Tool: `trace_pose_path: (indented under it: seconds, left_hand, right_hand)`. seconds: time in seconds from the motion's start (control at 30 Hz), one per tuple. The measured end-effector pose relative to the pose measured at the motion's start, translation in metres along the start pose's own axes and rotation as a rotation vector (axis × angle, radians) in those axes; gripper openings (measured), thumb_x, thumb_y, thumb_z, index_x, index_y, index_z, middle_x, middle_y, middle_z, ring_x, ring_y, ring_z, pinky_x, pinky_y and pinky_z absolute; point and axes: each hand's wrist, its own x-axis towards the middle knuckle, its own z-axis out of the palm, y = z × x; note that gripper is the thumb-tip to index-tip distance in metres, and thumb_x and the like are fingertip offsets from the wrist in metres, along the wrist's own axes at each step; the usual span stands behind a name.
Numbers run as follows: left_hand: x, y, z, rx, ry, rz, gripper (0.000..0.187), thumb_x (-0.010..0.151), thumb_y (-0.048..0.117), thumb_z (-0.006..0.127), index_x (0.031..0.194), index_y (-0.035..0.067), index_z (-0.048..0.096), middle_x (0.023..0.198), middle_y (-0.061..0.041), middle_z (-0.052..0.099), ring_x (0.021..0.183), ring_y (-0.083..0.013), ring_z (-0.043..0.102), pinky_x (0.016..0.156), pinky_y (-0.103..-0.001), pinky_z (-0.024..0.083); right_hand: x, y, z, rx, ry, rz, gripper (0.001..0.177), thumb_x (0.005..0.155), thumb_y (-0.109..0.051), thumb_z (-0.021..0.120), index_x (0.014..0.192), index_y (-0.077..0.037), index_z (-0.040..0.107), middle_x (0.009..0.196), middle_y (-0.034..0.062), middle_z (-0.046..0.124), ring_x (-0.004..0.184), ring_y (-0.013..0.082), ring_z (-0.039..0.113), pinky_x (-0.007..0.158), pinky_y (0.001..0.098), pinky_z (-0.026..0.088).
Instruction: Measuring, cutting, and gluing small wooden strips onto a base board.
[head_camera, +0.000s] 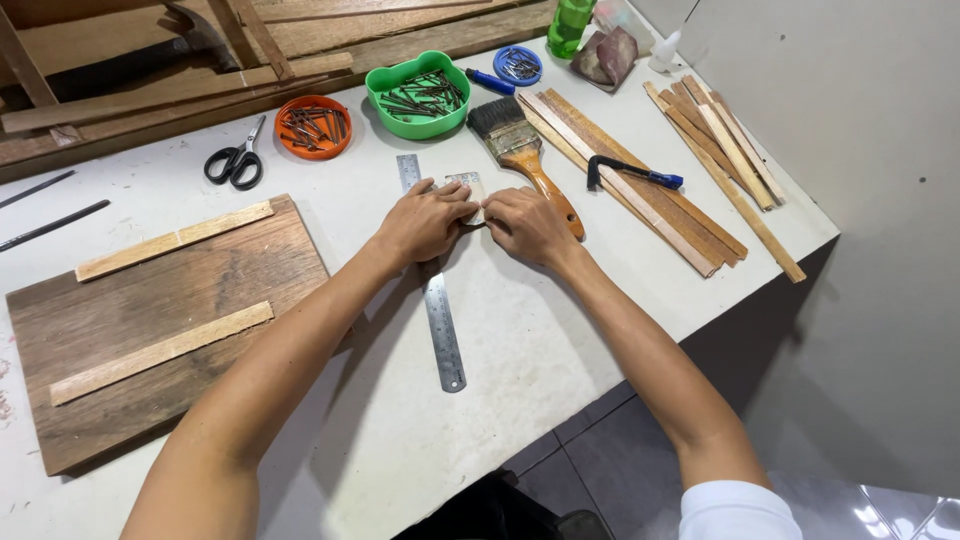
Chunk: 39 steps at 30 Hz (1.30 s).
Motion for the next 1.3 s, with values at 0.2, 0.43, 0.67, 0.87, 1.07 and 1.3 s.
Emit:
trace_pose_path:
  seconds: [0.2, 0.43, 0.67, 0.87, 1.07, 1.3]
  left_hand:
    - [-0.008, 0.004, -0.006, 0.01, 0.068, 0.056, 0.042, 0.087, 0.015, 0.068, 0.129, 0.011, 0.063, 0.141, -0.012, 0.058, 0.137, -0.0298, 0.05, 0.115, -0.049, 0.035]
    - [-0.06, 0.022, -0.057, 0.097, 0.044, 0.02, 0.047, 0.083, 0.011, 0.069, 0.131, 0.013, 0.063, 0.139, -0.015, 0.058, 0.132, -0.0307, 0.053, 0.113, -0.048, 0.038]
    - [-0.15, 0.014, -0.101, 0.14, 0.111, -0.071, 0.042, 0.089, 0.011, 0.068, 0.13, 0.011, 0.066, 0.136, -0.015, 0.064, 0.122, -0.0283, 0.061, 0.113, -0.051, 0.037]
    - [-0.239, 0.01, -0.148, 0.181, 0.157, -0.198, 0.032, 0.091, 0.014, 0.066, 0.123, 0.012, 0.07, 0.13, -0.012, 0.069, 0.124, -0.0273, 0.061, 0.113, -0.047, 0.037]
    - [-0.319, -0.006, -0.18, 0.206, 0.132, -0.334, 0.034, 0.093, 0.017, 0.066, 0.126, 0.01, 0.07, 0.131, -0.013, 0.068, 0.123, -0.0267, 0.061, 0.111, -0.045, 0.039]
    - [-0.37, -0.018, -0.209, 0.265, 0.144, -0.463, 0.031, 0.089, 0.019, 0.071, 0.12, 0.012, 0.073, 0.111, -0.011, 0.069, 0.111, -0.0286, 0.063, 0.105, -0.043, 0.043]
  right_hand:
    - [-0.005, -0.019, -0.016, 0.001, 0.082, -0.013, 0.018, 0.083, -0.009, 0.073, 0.1, -0.004, 0.075, 0.116, 0.0145, 0.074, 0.105, 0.0267, 0.069, 0.091, 0.0393, 0.055]
    - [-0.006, -0.059, -0.035, 0.003, 0.107, -0.066, 0.014, 0.086, -0.012, 0.075, 0.099, -0.008, 0.076, 0.108, 0.0095, 0.075, 0.103, 0.0249, 0.07, 0.091, 0.0402, 0.054]
    - [0.025, -0.129, -0.022, 0.048, 0.127, -0.216, 0.014, 0.087, -0.013, 0.075, 0.1, -0.008, 0.075, 0.102, 0.0079, 0.073, 0.1, 0.025, 0.068, 0.092, 0.0405, 0.052]
    - [0.062, -0.206, 0.002, 0.091, 0.109, -0.365, 0.015, 0.088, -0.012, 0.075, 0.102, -0.008, 0.074, 0.104, 0.0075, 0.072, 0.1, 0.0253, 0.067, 0.09, 0.0407, 0.051]
    - [0.098, -0.266, 0.037, 0.09, 0.082, -0.455, 0.014, 0.088, -0.016, 0.074, 0.1, -0.009, 0.075, 0.104, 0.0069, 0.073, 0.1, 0.0263, 0.068, 0.093, 0.0417, 0.053]
    - [0.116, -0.313, 0.05, 0.114, -0.048, -0.452, 0.022, 0.09, -0.023, 0.072, 0.105, -0.009, 0.077, 0.106, 0.0101, 0.073, 0.102, 0.0293, 0.067, 0.087, 0.0433, 0.055]
